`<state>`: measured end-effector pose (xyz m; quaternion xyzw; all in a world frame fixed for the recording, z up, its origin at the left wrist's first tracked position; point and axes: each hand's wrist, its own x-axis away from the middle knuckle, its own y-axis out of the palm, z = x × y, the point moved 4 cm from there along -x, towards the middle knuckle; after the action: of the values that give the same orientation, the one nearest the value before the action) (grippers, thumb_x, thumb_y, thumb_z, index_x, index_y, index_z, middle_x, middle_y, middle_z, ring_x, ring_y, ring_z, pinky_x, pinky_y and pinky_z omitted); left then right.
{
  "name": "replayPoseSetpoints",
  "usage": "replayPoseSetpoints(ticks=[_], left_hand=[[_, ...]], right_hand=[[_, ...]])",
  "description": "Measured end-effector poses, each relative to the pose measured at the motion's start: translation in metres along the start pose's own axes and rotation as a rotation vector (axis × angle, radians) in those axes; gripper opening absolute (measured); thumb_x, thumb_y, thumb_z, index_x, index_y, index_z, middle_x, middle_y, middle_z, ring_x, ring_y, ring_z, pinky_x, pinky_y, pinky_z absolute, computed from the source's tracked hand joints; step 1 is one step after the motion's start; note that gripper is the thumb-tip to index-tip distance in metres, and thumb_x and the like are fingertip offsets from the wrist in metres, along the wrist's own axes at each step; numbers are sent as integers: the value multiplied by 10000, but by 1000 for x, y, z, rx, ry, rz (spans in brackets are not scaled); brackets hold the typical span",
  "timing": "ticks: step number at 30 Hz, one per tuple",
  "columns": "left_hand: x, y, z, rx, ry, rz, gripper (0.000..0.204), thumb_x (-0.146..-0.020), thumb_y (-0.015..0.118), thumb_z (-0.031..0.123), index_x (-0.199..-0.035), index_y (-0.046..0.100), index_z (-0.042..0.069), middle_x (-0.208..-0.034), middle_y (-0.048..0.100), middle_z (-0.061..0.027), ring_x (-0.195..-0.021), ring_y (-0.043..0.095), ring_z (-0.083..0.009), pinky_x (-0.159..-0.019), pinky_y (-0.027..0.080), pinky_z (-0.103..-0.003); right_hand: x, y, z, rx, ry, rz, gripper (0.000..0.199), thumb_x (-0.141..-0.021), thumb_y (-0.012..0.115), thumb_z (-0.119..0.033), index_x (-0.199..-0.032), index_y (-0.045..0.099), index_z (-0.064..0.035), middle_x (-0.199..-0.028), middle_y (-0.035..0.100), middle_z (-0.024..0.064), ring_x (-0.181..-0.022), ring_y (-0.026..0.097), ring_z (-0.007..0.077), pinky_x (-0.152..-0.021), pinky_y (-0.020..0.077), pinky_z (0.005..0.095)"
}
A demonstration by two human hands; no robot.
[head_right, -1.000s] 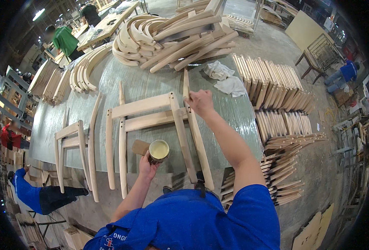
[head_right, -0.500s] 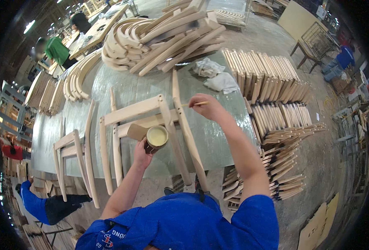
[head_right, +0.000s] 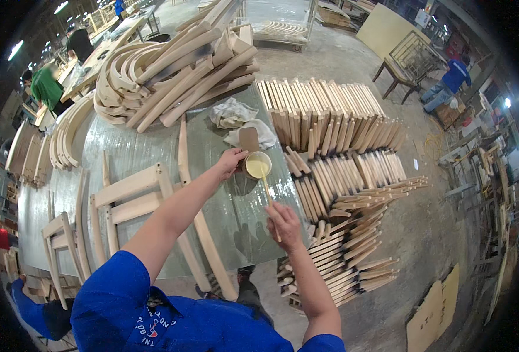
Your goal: The person applies glue to the joints of wooden chair frames using a brush and a small container. They repeatedly pick up frames, apply glue to specific joints, and place the frames back on the table. The person also moves around the workshop and handles cardboard boxes at the end.
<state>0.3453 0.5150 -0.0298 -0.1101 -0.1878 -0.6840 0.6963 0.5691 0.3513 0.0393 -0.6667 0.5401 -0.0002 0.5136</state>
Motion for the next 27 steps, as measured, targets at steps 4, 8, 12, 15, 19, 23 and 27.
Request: replayPoseSetpoints(ticks=[4,8,12,15,19,23,27], left_hand=[[-26,1,15,-732,180,139,219,-859,581,238,-897,606,23,-727,601,-55,-585,573,-129,-534,481,-293],[19,-27,28,-639,550,337,224,-852,576,211,-919,617,2,-752,636,-122,-616,616,-211,-546,468,-332],[122,-86,47,-787,608,478,174,-846,555,205,-921,619,63,-795,620,-167,-769,599,-345,-644,464,-399],[229,-195,21,-867,507,883,191,-856,551,227,-966,628,91,-817,637,-142,-770,620,-308,-669,480,-381],[430,-334,-54,-869,96,1448,254,-857,540,230,-1004,615,38,-951,630,-156,-909,588,-304,-817,449,-387],[560,-368,-122,-1372,-274,1539,351,-826,585,332,-1078,552,89,-1066,556,-99,-1026,494,-309,-855,408,-455],[583,-377,-152,-1252,-526,1486,387,-832,573,367,-1136,502,138,-1059,510,-106,-962,497,-332,-816,411,-490]], right_hand=[[-1,10,29,129,-102,-139,429,-742,600,-61,-1161,563,-142,-1177,542,66,-1014,537,277,-849,458,372],[-6,27,47,229,-154,-278,508,-732,552,-54,-1221,534,-191,-1218,527,50,-1058,513,268,-873,443,377],[-8,30,57,271,-136,-353,540,-738,517,-32,-1249,520,-207,-1259,506,48,-1087,497,277,-924,402,389],[-3,31,46,223,-125,-288,533,-740,512,-17,-1258,499,-140,-1289,479,91,-1122,476,294,-945,376,407],[10,31,11,168,-110,-130,474,-798,474,-14,-1269,445,-49,-1283,458,149,-1145,453,319,-947,359,435],[27,41,-25,57,100,128,429,-834,481,-21,-1260,443,-4,-1240,473,168,-1130,452,317,-925,381,416],[27,78,-78,-107,169,179,416,-847,485,-32,-1260,446,-8,-1227,482,158,-1045,480,282,-843,412,373]])
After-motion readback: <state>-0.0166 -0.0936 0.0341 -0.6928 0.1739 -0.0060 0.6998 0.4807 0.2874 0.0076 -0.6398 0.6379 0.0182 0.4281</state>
